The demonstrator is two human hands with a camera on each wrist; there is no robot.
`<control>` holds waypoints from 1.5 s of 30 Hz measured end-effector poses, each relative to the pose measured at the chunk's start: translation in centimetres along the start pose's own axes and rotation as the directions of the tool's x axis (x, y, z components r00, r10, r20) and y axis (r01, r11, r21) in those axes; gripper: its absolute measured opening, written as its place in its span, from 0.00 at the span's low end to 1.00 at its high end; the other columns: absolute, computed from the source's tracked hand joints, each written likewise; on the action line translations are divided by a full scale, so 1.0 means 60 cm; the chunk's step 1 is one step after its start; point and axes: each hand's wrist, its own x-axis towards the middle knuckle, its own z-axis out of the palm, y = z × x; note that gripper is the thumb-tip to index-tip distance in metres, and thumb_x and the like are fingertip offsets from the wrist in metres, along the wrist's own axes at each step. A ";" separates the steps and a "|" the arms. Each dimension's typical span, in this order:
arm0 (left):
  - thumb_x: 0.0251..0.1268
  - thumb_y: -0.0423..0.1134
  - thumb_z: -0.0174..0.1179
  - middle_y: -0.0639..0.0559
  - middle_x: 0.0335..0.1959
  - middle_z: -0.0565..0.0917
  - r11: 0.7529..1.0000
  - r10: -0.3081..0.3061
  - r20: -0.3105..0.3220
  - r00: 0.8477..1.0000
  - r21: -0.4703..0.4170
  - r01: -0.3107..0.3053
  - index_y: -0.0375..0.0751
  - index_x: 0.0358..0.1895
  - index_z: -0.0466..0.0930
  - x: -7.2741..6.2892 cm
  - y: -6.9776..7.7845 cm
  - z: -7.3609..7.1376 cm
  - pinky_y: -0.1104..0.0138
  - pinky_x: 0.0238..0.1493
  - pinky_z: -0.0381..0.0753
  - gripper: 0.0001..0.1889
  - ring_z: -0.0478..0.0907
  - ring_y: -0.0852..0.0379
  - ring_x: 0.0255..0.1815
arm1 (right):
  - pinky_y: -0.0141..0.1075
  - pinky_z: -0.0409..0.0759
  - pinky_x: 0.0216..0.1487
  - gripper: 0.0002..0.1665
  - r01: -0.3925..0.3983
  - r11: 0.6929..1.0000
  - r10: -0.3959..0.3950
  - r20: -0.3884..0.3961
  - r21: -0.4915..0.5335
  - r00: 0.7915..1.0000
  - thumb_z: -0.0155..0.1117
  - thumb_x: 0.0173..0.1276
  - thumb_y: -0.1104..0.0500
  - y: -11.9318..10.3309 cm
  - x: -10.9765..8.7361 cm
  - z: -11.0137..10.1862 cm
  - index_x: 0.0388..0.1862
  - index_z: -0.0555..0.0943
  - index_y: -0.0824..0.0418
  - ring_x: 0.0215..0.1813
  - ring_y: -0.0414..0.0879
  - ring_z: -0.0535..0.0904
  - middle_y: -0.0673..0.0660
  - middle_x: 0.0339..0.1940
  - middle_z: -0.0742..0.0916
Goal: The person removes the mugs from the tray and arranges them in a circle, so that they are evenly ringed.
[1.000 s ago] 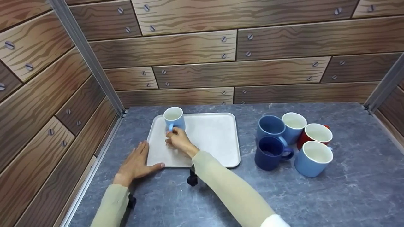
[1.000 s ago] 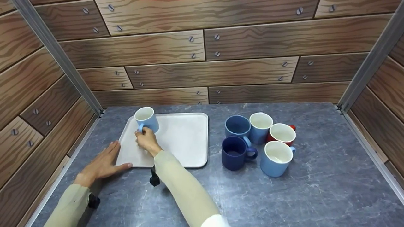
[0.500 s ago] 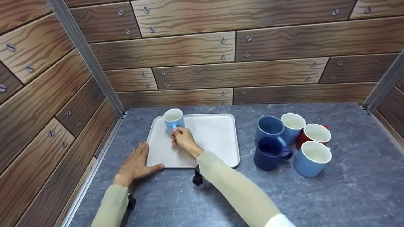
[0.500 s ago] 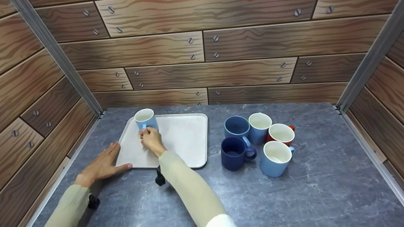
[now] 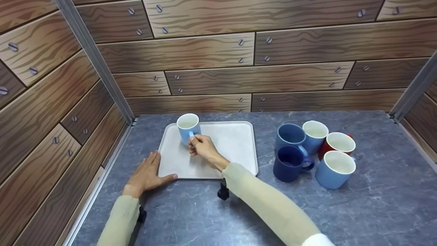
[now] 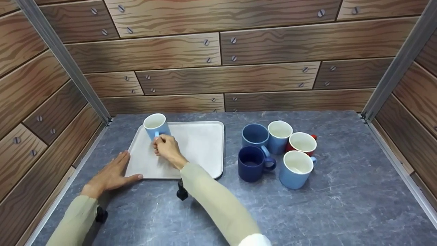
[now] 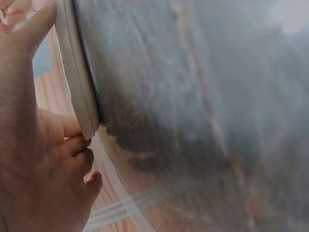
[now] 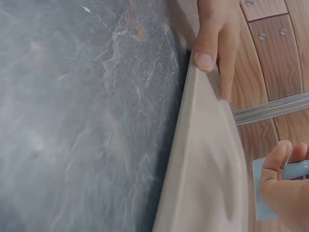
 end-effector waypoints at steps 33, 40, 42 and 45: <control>0.61 0.80 0.61 0.30 0.87 0.50 1.000 0.017 0.003 1.000 0.007 -0.017 0.26 0.85 0.48 0.001 0.003 -0.005 0.43 0.90 0.45 0.68 0.46 0.33 0.89 | 0.30 0.83 0.34 0.19 0.113 0.994 -0.108 0.234 -0.007 0.966 0.50 0.88 0.59 -0.067 -0.229 -0.232 0.36 0.76 0.71 0.31 0.41 0.81 0.53 0.32 0.82; 0.61 0.81 0.60 0.30 0.87 0.50 1.000 0.015 0.000 1.000 0.003 -0.015 0.26 0.85 0.48 0.000 0.002 -0.003 0.43 0.90 0.45 0.68 0.45 0.32 0.89 | 0.30 0.84 0.32 0.25 0.169 0.983 -0.146 0.254 -0.070 0.956 0.52 0.88 0.58 -0.058 -0.269 -0.273 0.39 0.73 0.83 0.30 0.41 0.83 0.54 0.30 0.82; 0.60 0.81 0.60 0.31 0.88 0.49 1.000 0.011 0.000 1.000 -0.001 -0.011 0.27 0.85 0.48 -0.001 0.001 -0.002 0.43 0.90 0.45 0.68 0.45 0.33 0.89 | 0.30 0.83 0.31 0.26 0.190 0.978 -0.163 0.255 -0.085 0.953 0.52 0.88 0.58 -0.054 -0.281 -0.284 0.37 0.73 0.82 0.29 0.42 0.82 0.54 0.29 0.82; 0.60 0.81 0.60 0.31 0.88 0.49 1.000 0.011 0.001 1.000 -0.005 -0.011 0.27 0.85 0.48 -0.003 0.001 0.000 0.43 0.90 0.45 0.68 0.45 0.33 0.89 | 0.30 0.82 0.29 0.26 0.224 0.969 -0.192 0.263 -0.100 0.945 0.51 0.88 0.59 -0.048 -0.299 -0.300 0.34 0.74 0.80 0.27 0.41 0.80 0.54 0.26 0.80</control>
